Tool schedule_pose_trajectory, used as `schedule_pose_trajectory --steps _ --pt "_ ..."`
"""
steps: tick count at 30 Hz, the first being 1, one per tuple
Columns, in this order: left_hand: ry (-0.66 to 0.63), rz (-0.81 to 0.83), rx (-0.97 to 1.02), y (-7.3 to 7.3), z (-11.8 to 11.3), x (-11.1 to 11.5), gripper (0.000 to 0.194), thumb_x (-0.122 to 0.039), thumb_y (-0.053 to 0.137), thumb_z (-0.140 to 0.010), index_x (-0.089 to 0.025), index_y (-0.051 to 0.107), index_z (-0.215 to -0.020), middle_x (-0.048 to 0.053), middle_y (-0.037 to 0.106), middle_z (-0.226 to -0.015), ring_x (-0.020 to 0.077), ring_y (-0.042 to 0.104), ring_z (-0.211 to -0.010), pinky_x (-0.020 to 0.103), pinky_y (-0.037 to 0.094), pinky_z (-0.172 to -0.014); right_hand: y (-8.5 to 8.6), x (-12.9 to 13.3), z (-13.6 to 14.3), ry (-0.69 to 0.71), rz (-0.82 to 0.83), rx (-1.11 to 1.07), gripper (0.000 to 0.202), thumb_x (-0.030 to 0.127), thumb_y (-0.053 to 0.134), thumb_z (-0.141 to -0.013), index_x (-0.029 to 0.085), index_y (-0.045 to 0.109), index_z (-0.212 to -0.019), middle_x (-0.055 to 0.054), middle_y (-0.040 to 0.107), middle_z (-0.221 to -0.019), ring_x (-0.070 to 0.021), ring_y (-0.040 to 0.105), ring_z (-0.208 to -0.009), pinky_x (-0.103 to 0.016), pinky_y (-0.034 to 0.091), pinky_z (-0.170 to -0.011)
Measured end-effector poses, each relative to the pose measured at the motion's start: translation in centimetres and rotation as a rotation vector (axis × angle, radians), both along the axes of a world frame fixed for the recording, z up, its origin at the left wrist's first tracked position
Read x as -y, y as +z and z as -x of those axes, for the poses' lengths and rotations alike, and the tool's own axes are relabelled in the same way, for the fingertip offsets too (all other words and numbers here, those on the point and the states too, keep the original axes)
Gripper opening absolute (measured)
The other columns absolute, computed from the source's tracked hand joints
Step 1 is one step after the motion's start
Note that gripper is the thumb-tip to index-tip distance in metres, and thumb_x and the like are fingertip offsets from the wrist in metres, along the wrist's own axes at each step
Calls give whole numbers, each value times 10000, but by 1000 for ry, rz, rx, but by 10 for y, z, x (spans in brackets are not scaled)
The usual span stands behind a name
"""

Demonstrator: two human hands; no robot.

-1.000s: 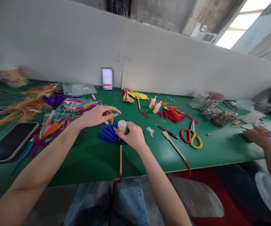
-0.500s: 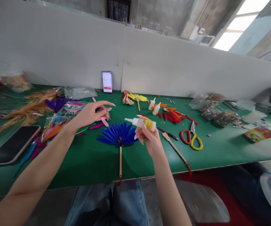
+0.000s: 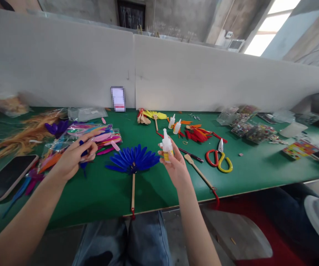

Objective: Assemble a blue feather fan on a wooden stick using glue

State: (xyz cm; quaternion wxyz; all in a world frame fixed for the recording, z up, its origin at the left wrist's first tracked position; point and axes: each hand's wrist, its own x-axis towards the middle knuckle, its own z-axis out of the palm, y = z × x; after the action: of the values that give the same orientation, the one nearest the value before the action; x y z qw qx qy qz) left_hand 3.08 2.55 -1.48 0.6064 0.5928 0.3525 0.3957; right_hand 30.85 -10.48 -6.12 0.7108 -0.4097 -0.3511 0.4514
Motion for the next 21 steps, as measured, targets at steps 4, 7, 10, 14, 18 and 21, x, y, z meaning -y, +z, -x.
schedule_pose_trajectory --steps 4,7,10,14,18,21 --pt "-112 238 148 -6 5 12 343 -255 520 -906 -162 546 -1235 -44 389 -584 55 238 -459 179 235 -424 -18 -24 -26 -97 15 197 328 472 600 -799 254 603 -1044 -68 640 -1142 -200 619 -1003 -345 519 -798" --pt "-175 351 194 -8 4 21 328 -245 508 -914 -136 563 -1218 -37 369 -595 63 236 -483 182 254 -436 -34 -46 -37 -155 10 255 387 524 573 -804 302 493 -1110 -36 639 -1146 -185 597 -1075 -363 494 -870" --pt "-208 399 209 -11 0 28 327 -273 494 -925 -136 571 -1211 -41 347 -586 68 227 -485 189 259 -443 -50 -65 -39 -184 30 346 478 520 610 -773 300 401 -1141 -43 633 -1173 -182 570 -1125 -366 462 -923" --pt "-256 389 157 -15 -6 31 348 -359 443 -947 -177 570 -1215 -19 402 -616 88 336 -527 212 329 -508 -72 -84 -37 -176 97 497 460 555 541 -793 239 403 -1097 -105 608 -1215 -192 591 -1045 -371 469 -903" --pt "-265 338 54 -16 -6 29 379 -420 418 -947 -199 584 -1206 21 492 -742 122 443 -650 246 384 -621 -86 -95 -36 -185 149 647 516 559 520 -788 208 376 -1137 -136 580 -1238 -211 565 -1087 -410 423 -966" --pt "-278 303 -7 -15 -5 29 410 -453 399 -944 -186 627 -1155 48 526 -822 146 455 -730 263 391 -685 -90 -98 -36 -208 188 752 513 538 562 -756 191 412 -1104 -141 609 -1151 -256 543 -1129 -472 359 -1017"
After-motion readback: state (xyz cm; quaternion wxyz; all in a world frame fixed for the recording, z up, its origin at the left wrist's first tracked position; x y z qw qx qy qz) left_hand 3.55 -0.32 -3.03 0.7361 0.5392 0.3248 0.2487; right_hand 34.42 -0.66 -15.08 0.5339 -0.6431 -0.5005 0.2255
